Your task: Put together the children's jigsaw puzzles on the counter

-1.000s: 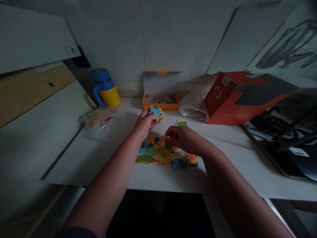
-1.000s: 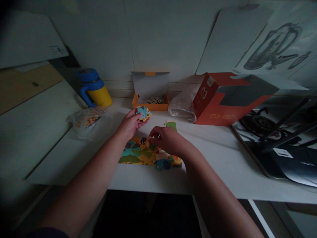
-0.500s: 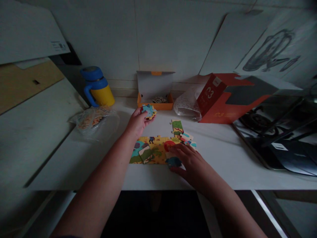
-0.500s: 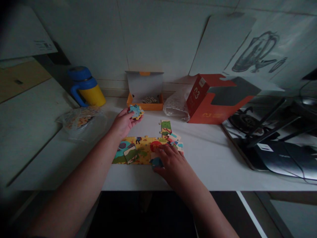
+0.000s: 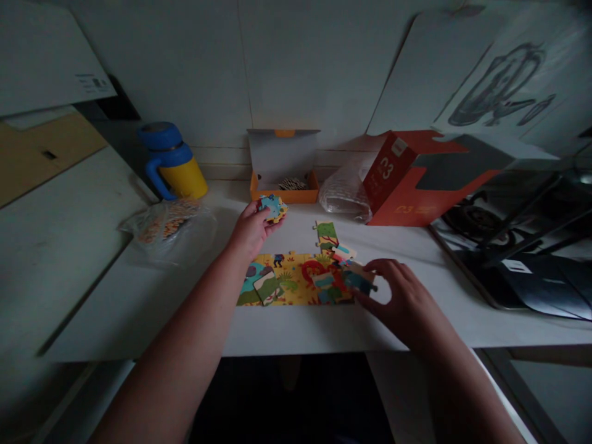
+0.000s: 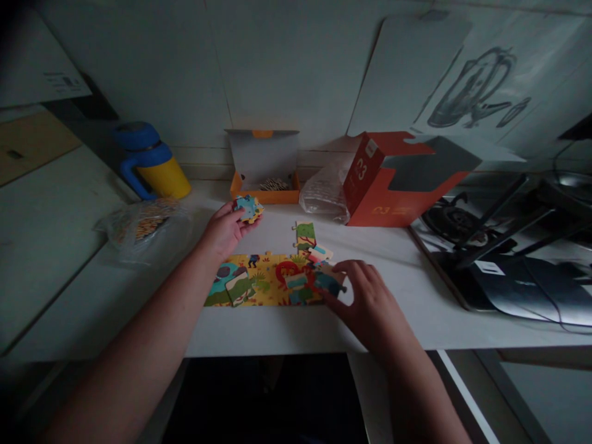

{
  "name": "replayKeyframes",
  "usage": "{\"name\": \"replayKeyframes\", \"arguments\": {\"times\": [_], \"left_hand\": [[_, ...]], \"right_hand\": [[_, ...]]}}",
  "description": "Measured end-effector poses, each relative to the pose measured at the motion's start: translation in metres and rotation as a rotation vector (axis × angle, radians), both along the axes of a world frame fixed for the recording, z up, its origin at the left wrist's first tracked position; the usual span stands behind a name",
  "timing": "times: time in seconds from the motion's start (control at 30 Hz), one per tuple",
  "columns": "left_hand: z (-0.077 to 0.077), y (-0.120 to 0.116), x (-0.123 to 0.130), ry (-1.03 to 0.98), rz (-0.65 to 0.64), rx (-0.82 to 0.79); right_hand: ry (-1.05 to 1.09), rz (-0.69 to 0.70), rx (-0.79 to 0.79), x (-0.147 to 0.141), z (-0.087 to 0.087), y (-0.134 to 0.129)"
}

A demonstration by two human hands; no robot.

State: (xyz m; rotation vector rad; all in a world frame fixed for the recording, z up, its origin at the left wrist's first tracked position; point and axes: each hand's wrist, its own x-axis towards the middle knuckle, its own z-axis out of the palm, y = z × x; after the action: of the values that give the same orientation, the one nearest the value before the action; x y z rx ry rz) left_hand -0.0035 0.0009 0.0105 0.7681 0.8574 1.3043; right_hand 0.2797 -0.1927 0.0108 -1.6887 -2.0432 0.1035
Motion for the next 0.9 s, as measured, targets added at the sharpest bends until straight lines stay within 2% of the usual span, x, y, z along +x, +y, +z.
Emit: {"name": "replayKeyframes", "arguments": {"times": [0.07, 0.13, 0.2, 0.27, 0.37, 0.43, 0.5, 0.67, 0.77, 0.83, 0.9], "left_hand": [[0.0, 0.0, 0.0, -0.001, -0.004, 0.003], [0.001, 0.0, 0.001, -0.002, -0.007, -0.001], [0.001, 0.0, 0.001, -0.002, -0.007, -0.002], [0.001, 0.001, 0.0, 0.003, -0.004, -0.002], [0.0, 0.002, 0.0, 0.015, -0.002, -0.005], [0.0, 0.002, 0.0, 0.018, 0.001, -0.01], [0.0, 0.001, 0.0, 0.018, -0.001, -0.011], [-0.001, 0.0, 0.001, 0.024, -0.005, -0.007], [-0.001, 0.0, 0.0, 0.018, -0.001, -0.009], [-0.001, 0.0, 0.0, 0.016, -0.004, -0.006], [-0.001, 0.001, 0.0, 0.021, -0.007, -0.003]], "right_hand": [[-0.056, -0.122, 0.015, 0.026, -0.007, 0.002], [-0.098, -0.147, -0.028, 0.045, -0.014, 0.004], [-0.117, -0.131, -0.053, 0.051, -0.018, 0.004], [-0.109, -0.104, -0.019, 0.043, -0.017, 0.001], [-0.063, -0.013, 0.054, 0.013, -0.012, -0.006], [-0.054, 0.103, -0.003, -0.01, -0.01, -0.011], [-0.068, 0.161, -0.035, -0.032, -0.011, -0.015], [-0.121, 0.177, -0.091, -0.071, -0.013, -0.011], [-0.126, 0.207, -0.129, -0.077, -0.004, -0.001], [-0.096, 0.19, -0.116, -0.068, 0.003, 0.009], [-0.078, 0.114, -0.088, -0.05, 0.009, 0.022]]}}
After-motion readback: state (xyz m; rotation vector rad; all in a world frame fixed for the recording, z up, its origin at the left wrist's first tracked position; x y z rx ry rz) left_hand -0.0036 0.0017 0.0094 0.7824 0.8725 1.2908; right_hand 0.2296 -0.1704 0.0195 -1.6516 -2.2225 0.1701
